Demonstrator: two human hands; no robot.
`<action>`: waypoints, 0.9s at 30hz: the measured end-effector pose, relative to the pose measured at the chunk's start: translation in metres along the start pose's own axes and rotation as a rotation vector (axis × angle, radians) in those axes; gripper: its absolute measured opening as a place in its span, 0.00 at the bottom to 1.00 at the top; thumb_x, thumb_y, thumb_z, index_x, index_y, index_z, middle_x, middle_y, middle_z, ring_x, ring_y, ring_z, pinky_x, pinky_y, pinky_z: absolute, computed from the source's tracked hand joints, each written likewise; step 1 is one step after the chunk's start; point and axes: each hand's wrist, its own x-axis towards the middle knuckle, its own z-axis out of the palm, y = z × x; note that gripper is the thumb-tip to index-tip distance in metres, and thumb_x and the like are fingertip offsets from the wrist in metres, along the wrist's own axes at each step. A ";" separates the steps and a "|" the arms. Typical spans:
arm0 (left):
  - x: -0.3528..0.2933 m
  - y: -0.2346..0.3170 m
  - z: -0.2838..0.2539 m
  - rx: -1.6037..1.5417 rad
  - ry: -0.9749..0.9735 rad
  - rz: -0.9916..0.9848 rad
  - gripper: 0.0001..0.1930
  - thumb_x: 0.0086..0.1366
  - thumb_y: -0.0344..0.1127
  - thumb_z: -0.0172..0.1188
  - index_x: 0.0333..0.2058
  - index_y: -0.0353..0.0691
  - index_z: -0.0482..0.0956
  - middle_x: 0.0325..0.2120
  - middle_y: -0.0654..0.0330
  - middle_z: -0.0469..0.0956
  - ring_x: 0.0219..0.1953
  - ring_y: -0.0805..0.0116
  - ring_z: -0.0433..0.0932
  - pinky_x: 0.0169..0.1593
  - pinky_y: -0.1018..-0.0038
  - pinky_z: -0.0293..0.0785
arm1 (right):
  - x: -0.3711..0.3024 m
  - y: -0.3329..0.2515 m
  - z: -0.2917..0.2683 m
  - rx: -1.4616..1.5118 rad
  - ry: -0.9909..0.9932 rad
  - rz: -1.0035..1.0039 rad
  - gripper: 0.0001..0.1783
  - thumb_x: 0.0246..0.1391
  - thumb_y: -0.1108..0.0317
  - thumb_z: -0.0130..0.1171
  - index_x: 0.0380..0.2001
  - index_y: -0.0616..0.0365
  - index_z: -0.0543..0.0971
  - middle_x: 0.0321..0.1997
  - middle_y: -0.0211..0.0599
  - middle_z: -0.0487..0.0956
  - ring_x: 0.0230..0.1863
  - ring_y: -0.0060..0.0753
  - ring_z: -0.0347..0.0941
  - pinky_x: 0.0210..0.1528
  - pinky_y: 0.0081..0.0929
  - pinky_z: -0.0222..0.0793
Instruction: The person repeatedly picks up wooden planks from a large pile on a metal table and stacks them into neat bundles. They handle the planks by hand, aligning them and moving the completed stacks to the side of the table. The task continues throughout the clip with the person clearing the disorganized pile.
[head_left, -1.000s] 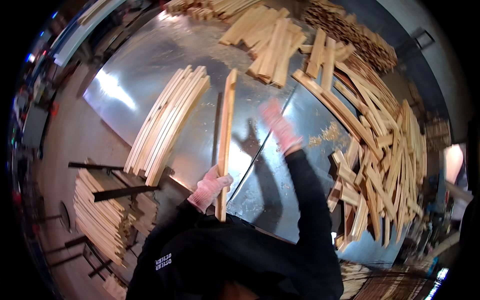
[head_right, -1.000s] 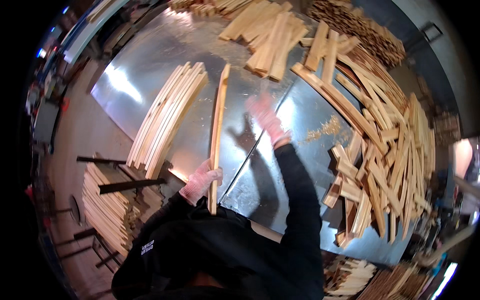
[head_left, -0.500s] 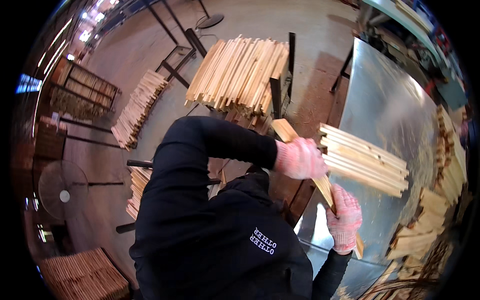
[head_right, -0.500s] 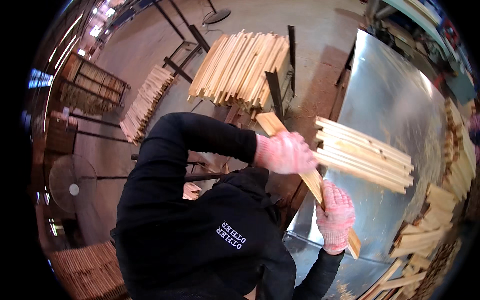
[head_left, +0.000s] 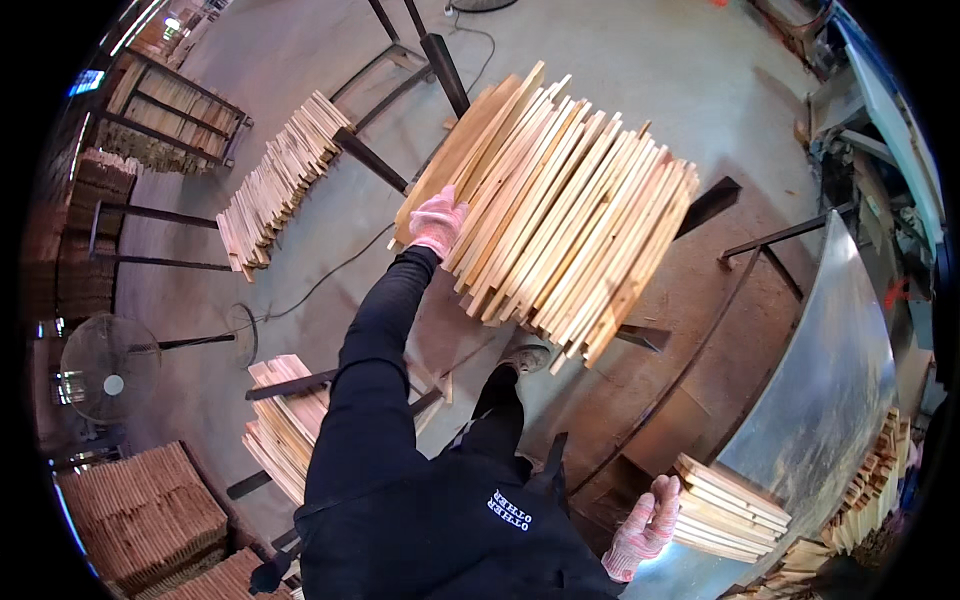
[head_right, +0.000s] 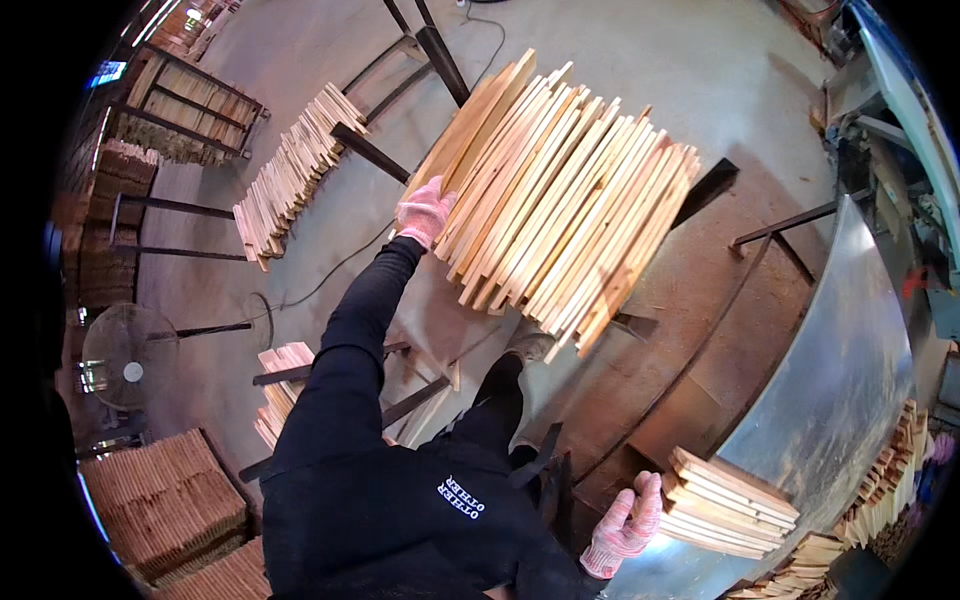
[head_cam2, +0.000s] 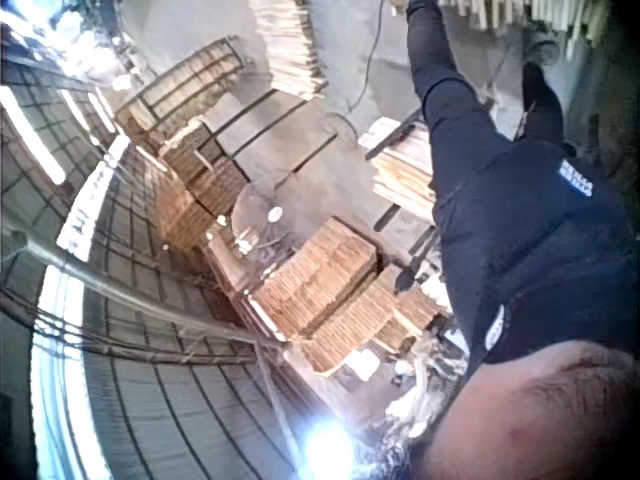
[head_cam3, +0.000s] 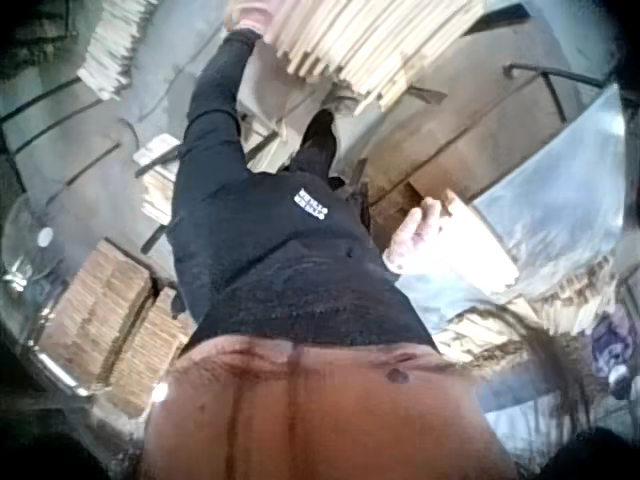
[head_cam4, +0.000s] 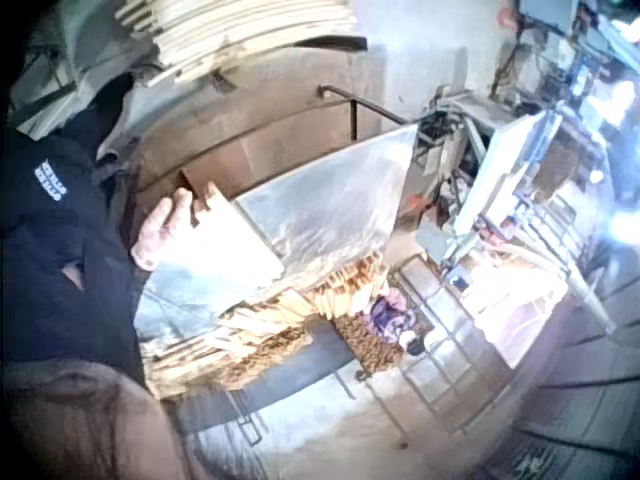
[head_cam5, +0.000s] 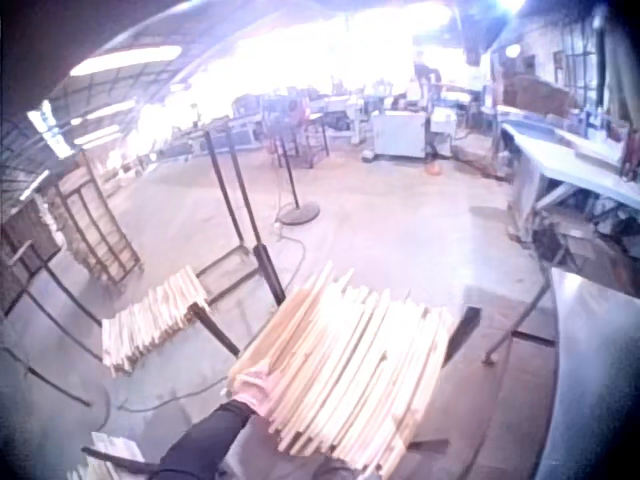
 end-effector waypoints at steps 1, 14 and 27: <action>0.022 -0.015 0.016 0.057 -0.019 0.000 0.25 0.67 0.52 0.58 0.56 0.42 0.74 0.42 0.45 0.82 0.47 0.43 0.80 0.49 0.53 0.75 | 0.013 -0.007 0.017 -0.051 -0.082 0.032 0.23 0.62 0.75 0.59 0.60 0.67 0.74 0.55 0.48 0.80 0.53 0.38 0.79 0.57 0.31 0.74; 0.087 -0.053 0.178 -0.499 -0.768 0.361 0.21 0.73 0.34 0.43 0.61 0.37 0.71 0.57 0.51 0.77 0.53 0.58 0.78 0.54 0.65 0.77 | -0.050 -0.013 0.003 -0.398 -0.211 0.332 0.21 0.57 0.68 0.63 0.55 0.56 0.79 0.49 0.42 0.83 0.50 0.45 0.80 0.55 0.35 0.74; -0.567 0.230 0.026 -0.680 -0.876 1.252 0.16 0.72 0.35 0.48 0.51 0.33 0.77 0.43 0.57 0.78 0.43 0.63 0.77 0.52 0.70 0.72 | -0.526 0.207 -0.402 -0.986 0.594 1.346 0.42 0.54 0.52 0.62 0.70 0.49 0.60 0.71 0.45 0.65 0.70 0.50 0.61 0.69 0.46 0.59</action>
